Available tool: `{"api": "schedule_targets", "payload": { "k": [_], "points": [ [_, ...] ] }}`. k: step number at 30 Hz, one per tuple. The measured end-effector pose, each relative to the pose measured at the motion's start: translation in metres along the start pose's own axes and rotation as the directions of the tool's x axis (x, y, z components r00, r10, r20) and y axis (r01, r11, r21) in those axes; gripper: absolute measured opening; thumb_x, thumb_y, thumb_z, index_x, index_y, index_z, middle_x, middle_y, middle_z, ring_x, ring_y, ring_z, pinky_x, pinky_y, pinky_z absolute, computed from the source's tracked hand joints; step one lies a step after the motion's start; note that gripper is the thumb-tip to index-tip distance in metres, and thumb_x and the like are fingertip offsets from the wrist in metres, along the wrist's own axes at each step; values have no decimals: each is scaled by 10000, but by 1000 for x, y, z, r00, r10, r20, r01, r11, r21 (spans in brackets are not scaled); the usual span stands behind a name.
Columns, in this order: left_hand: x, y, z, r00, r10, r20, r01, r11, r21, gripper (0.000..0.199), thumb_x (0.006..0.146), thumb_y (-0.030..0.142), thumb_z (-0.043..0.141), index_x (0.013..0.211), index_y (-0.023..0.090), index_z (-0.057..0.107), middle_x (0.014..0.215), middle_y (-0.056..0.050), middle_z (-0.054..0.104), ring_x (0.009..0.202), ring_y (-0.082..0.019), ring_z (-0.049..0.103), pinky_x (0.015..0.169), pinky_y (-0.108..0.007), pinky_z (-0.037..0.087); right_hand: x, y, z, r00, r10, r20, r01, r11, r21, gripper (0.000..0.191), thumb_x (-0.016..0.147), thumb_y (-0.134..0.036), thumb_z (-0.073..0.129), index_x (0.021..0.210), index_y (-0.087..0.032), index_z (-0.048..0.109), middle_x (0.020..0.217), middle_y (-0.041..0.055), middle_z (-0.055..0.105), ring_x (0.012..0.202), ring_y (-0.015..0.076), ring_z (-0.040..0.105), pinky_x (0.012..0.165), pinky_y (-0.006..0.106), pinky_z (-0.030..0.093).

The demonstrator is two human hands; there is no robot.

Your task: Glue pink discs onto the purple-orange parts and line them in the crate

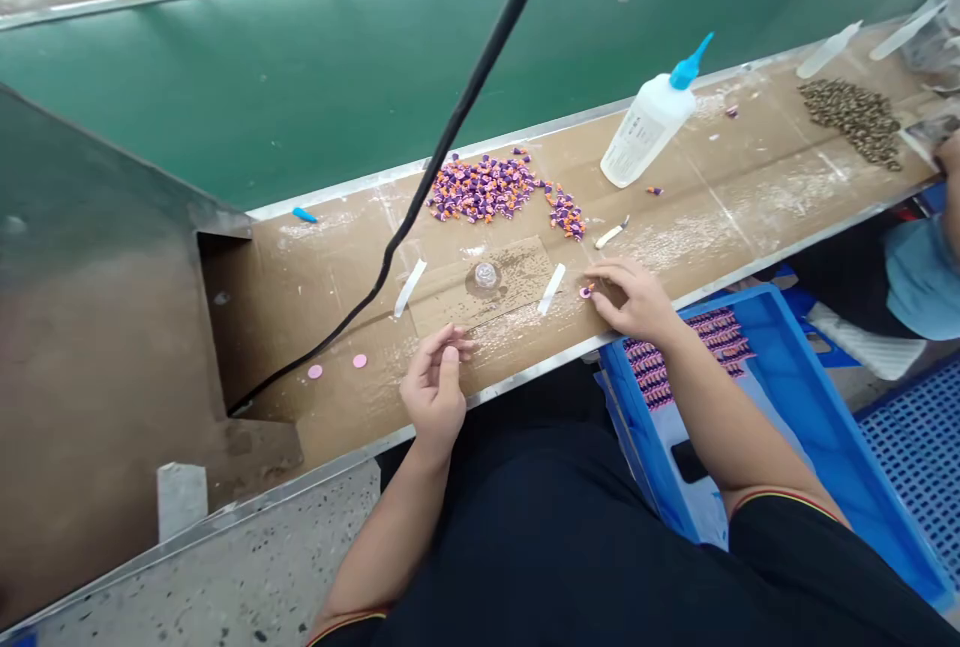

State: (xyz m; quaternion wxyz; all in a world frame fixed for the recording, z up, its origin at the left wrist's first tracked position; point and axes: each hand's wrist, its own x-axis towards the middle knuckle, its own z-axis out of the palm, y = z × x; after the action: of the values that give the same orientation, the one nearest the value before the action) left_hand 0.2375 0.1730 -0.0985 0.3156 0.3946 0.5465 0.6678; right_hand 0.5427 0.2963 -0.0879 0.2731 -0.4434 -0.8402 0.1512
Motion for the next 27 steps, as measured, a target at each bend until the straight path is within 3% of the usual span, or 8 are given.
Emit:
{"api": "schedule_targets", "payload": {
  "k": [4,7,9,11,14,16,21,27],
  "points": [
    [3,-3,1,1000,1,-12,-1,1000,11,292,993,436,779,1137,187,827,1011,-91,838,779,-176,798,674,-282,654,-5,2,2,999,51,-16,-50,994,102,129,1019,-361,699,997,-261,777,1159,101,813,1111,296,751,1046,545,615],
    [4,-2,4,1000,3,-25,-2,999,38,281,963,417,782,1113,182,818,993,-81,828,778,-172,789,675,-278,635,-27,28,-19,957,245,-156,-211,956,206,172,1024,-416,718,1036,-252,769,1083,74,821,996,245,780,948,446,649],
    [5,-1,7,998,12,-57,-10,999,37,258,932,393,789,1082,184,816,974,-74,822,761,-165,774,662,-273,618,-59,57,-44,825,449,-343,-376,889,260,235,1017,-453,722,1094,-232,740,1024,62,811,922,225,789,871,394,658],
    [7,1,10,996,17,-83,-16,1000,19,216,893,359,801,1022,188,821,938,-65,816,729,-154,752,638,-262,594,-99,86,-70,612,639,-465,-585,762,278,249,1006,-421,714,1132,-206,705,1011,75,807,925,228,801,860,368,659],
    [11,4,15,996,4,-87,-3,1000,15,162,833,324,814,913,182,817,866,-55,794,680,-143,719,607,-252,561,-162,117,-97,307,858,-411,-889,413,198,263,1006,-340,682,1197,-160,698,1073,140,823,988,242,813,905,343,650],
    [14,5,18,996,-6,-93,10,999,46,169,790,324,804,865,173,802,832,-54,778,652,-145,700,585,-259,544,-196,128,-104,186,917,-353,-962,244,127,272,988,-341,701,1164,-134,726,1030,163,828,949,262,810,878,345,646],
    [20,7,24,991,13,-133,5,990,141,241,675,379,761,777,160,756,753,-47,739,580,-151,648,511,-281,501,-243,144,-105,113,952,-286,-994,110,-24,301,998,-423,714,885,-149,759,789,120,778,798,254,748,859,392,609],
    [23,9,29,984,37,-176,-16,993,121,206,616,327,764,725,153,747,699,-46,723,529,-142,615,463,-262,476,-258,166,-100,21,987,-162,-962,-23,-270,259,1038,-412,788,992,-159,761,1029,52,798,1025,219,769,1038,457,607]
  ]
}}
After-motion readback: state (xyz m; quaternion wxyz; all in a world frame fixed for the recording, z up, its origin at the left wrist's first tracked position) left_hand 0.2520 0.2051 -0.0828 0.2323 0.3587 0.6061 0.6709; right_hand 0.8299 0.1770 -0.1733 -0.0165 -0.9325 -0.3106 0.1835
